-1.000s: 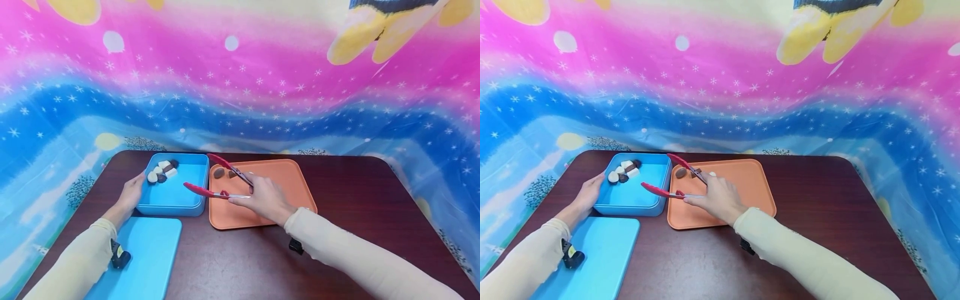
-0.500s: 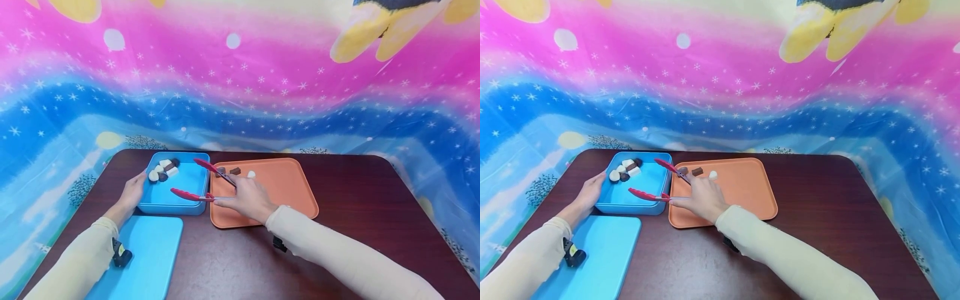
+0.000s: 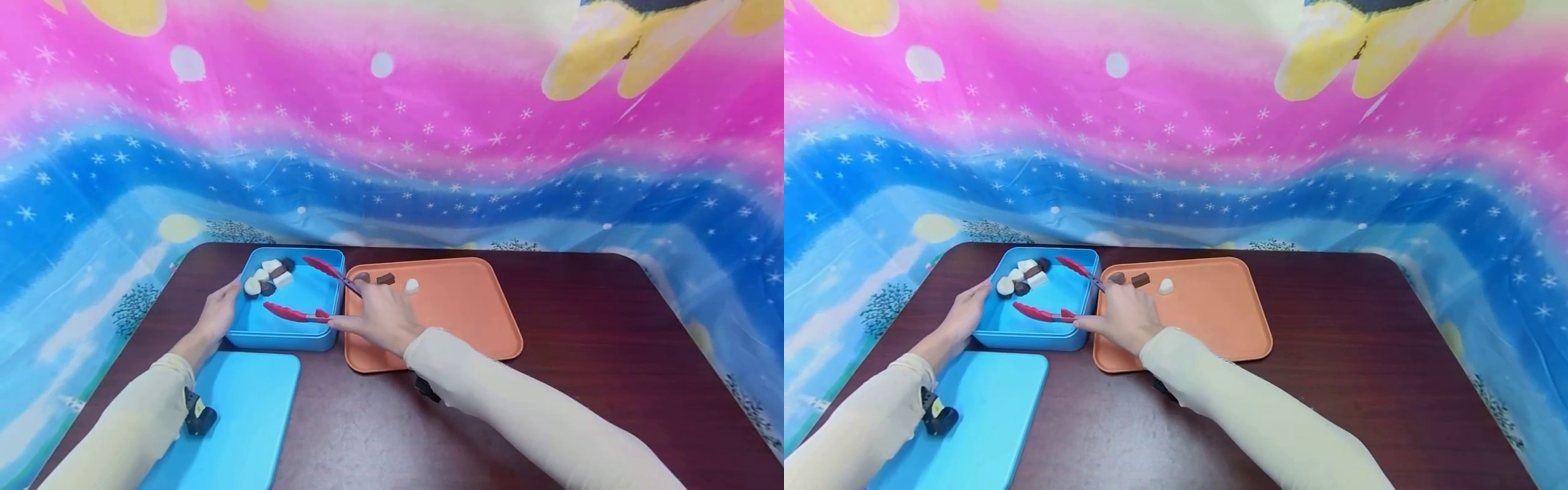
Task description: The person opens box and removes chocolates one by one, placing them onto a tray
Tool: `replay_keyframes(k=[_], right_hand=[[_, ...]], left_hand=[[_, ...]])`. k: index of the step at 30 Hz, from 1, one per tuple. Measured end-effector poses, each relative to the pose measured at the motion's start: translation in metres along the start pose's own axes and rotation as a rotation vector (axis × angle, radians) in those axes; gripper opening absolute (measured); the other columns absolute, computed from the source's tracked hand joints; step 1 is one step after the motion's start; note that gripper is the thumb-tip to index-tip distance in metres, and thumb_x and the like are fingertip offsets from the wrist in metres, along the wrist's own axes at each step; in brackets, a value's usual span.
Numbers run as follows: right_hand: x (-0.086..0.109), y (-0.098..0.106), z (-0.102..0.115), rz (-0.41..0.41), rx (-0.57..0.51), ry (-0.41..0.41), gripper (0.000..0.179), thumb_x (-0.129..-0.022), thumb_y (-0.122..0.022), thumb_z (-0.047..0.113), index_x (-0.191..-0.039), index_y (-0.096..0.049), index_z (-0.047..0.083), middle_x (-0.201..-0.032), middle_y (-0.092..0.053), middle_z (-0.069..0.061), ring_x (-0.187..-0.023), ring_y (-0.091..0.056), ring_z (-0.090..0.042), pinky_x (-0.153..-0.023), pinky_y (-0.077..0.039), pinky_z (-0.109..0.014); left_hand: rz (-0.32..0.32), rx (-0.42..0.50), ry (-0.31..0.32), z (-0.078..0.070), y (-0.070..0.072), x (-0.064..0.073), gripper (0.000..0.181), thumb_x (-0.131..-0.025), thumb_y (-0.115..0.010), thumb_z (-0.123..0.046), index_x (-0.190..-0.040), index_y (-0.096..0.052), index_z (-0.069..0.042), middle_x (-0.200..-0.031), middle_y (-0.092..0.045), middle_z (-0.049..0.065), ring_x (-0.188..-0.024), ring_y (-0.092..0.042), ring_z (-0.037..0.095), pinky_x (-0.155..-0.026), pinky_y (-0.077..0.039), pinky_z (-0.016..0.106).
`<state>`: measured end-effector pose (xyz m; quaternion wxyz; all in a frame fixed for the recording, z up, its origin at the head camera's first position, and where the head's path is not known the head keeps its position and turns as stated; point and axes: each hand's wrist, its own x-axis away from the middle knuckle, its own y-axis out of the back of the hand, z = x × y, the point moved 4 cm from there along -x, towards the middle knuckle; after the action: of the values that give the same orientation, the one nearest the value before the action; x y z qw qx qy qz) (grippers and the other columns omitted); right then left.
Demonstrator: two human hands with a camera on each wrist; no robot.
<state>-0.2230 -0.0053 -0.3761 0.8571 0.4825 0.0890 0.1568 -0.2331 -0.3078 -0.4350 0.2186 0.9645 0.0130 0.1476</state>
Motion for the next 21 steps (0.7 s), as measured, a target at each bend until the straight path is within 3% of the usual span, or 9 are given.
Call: replay_keyframes(k=[6, 11, 15, 18, 21], right_hand=[[-0.006, -0.007, 0.009, 0.034, 0.012, -0.023, 0.063, -0.082, -0.074, 0.065, -0.114, -0.064, 0.012, -0.050, -0.036, 0.003, -0.039, -0.039, -0.015, -0.036, -0.026, -0.024], [-0.012, -0.008, 0.016, 0.013, 0.078, -0.021, 0.051, -0.084, -0.074, 0.061, -0.102, -0.063, 0.014, -0.052, -0.041, 0.002, -0.041, -0.046, -0.015, -0.037, -0.031, -0.024], [-0.018, -0.010, 0.021, 0.014, 0.163, -0.022, 0.058, -0.086, -0.071, 0.062, -0.119, -0.068, 0.013, -0.056, -0.049, 0.001, -0.047, -0.053, -0.014, -0.040, -0.039, -0.026], [-0.022, -0.013, 0.024, 0.030, 0.227, -0.020, 0.069, -0.088, -0.068, 0.062, -0.138, -0.062, 0.014, -0.062, -0.055, 0.001, -0.051, -0.056, -0.014, -0.041, -0.043, -0.026], [-0.026, -0.016, 0.026, 0.036, 0.288, -0.014, 0.071, -0.090, -0.066, 0.062, -0.143, -0.059, 0.014, -0.070, -0.063, 0.000, -0.055, -0.059, -0.014, -0.043, -0.048, -0.027]], left_hand=[[-0.006, 0.006, 0.007, -0.001, -0.001, 0.000, 0.063, -0.110, -0.011, -0.045, -0.162, 0.000, -0.011, -0.171, -0.001, 0.015, -0.158, 0.000, 0.041, -0.127, -0.009, 0.062], [-0.005, 0.013, 0.003, -0.002, 0.000, -0.001, 0.063, -0.110, -0.011, -0.044, -0.162, -0.001, -0.010, -0.171, 0.000, 0.015, -0.158, 0.001, 0.040, -0.128, -0.007, 0.061], [0.000, 0.013, 0.001, -0.001, 0.000, -0.001, 0.063, -0.110, -0.010, -0.044, -0.162, 0.000, -0.010, -0.171, 0.001, 0.015, -0.158, 0.002, 0.041, -0.128, -0.007, 0.062], [0.003, 0.016, -0.001, -0.001, 0.000, -0.001, 0.062, -0.110, -0.010, -0.044, -0.162, 0.000, -0.011, -0.171, 0.001, 0.014, -0.158, 0.002, 0.040, -0.128, -0.007, 0.062], [0.005, 0.012, -0.005, 0.000, 0.001, 0.000, 0.063, -0.110, -0.010, -0.045, -0.162, 0.001, -0.011, -0.171, 0.001, 0.014, -0.158, 0.002, 0.041, -0.127, -0.008, 0.062]])
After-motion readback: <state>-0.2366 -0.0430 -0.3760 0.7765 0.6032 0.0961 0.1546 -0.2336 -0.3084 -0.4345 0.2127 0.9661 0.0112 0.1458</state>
